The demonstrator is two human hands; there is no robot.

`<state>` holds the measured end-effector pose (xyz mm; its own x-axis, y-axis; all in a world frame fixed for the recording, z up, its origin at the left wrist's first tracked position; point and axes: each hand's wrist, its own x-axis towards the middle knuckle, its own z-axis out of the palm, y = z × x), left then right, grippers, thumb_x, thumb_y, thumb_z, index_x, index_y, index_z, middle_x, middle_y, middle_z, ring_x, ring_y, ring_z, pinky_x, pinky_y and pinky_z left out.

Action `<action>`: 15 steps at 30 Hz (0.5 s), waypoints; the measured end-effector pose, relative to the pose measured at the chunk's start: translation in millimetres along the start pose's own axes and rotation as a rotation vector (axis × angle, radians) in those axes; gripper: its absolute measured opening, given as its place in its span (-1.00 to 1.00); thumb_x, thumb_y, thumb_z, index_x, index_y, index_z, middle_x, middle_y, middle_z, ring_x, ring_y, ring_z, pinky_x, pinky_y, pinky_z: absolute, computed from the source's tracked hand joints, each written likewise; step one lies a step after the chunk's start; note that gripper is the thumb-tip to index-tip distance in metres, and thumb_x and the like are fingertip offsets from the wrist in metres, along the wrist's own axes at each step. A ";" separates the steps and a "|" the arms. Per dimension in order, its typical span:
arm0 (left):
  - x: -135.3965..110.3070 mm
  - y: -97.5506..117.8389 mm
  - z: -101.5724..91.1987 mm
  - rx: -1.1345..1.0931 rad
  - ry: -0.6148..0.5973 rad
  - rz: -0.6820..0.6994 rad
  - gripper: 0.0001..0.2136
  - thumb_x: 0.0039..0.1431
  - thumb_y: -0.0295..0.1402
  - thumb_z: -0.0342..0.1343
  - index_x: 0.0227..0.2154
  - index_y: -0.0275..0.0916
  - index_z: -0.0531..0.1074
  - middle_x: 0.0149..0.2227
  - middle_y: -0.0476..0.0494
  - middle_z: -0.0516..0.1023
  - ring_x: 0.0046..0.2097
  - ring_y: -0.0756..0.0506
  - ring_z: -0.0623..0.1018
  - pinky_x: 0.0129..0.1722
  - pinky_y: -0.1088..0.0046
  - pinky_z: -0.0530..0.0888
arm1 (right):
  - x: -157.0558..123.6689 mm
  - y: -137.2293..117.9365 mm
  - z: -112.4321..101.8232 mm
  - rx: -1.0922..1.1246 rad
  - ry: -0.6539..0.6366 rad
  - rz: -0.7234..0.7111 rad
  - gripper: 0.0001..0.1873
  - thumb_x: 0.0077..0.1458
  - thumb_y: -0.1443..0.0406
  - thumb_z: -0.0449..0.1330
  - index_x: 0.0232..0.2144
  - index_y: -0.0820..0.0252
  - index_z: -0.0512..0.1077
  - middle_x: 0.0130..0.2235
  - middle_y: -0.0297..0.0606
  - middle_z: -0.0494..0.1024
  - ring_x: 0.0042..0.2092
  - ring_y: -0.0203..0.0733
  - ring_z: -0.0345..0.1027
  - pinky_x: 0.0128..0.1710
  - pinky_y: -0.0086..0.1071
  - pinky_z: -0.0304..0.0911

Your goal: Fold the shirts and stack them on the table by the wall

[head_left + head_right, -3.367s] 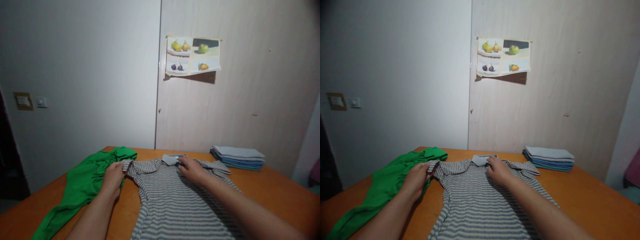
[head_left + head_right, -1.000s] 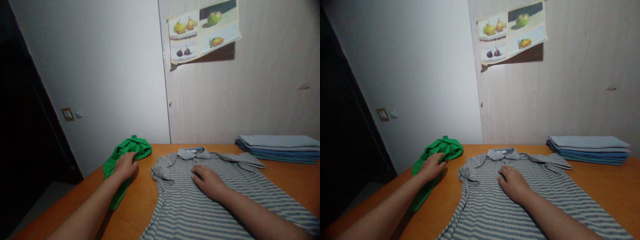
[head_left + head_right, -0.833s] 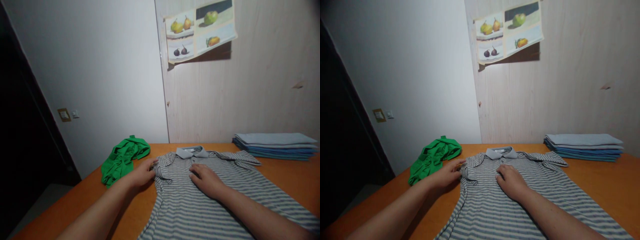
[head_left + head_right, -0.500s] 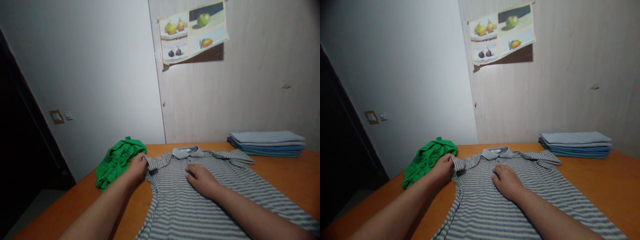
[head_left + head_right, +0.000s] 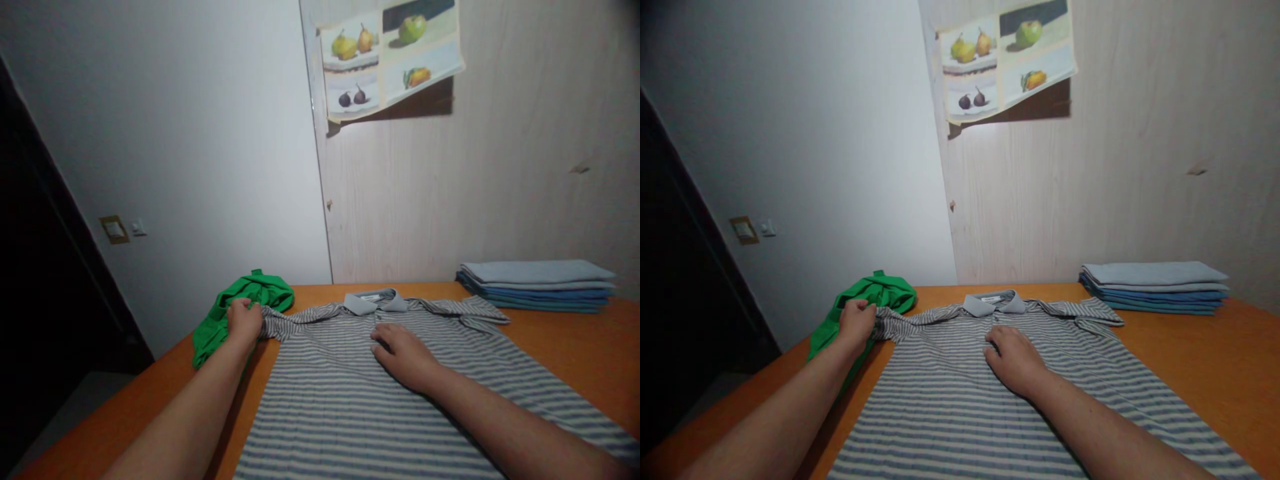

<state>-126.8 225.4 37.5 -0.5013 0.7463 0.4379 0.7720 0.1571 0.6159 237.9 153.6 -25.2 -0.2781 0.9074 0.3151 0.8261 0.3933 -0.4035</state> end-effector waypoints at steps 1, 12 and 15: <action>-3.7 3.6 1.5 -0.003 -0.037 0.038 -0.73 0.27 -0.34 0.01 -0.06 -0.33 0.46 -0.12 -0.28 0.59 -0.06 -0.22 0.58 -0.12 0.27 0.50 | 0.0 0.4 0.2 0.000 0.000 0.002 -0.67 0.23 0.18 0.10 -0.06 0.17 0.52 0.03 -0.10 0.55 0.08 -0.03 0.36 0.13 -0.23 0.15; -57.3 53.2 52.9 -0.144 -0.724 0.450 -0.89 0.08 -0.38 0.18 -0.42 -0.24 0.60 -0.35 -0.07 0.66 -0.23 -0.12 0.61 -0.16 0.45 0.49 | -0.8 -2.2 -0.2 0.010 0.030 -0.013 -0.70 0.24 0.19 0.11 -0.09 0.18 0.53 -0.04 -0.14 0.56 0.04 -0.05 0.37 0.10 -0.26 0.17; -37.1 56.7 61.3 -0.123 -0.597 0.395 -0.73 0.07 -0.46 0.15 -0.14 -0.25 0.58 -0.02 -0.20 0.64 0.07 -0.17 0.55 0.10 0.38 0.40 | -1.2 -3.7 -1.2 0.010 0.037 -0.007 -0.70 0.24 0.18 0.11 -0.10 0.18 0.54 -0.05 -0.13 0.56 0.04 -0.04 0.37 0.10 -0.25 0.17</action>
<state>-40.4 246.3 16.0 0.1318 0.9637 0.2324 0.7841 -0.2447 0.5704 235.8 150.8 -23.1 -0.2655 0.8987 0.3492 0.8192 0.4012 -0.4098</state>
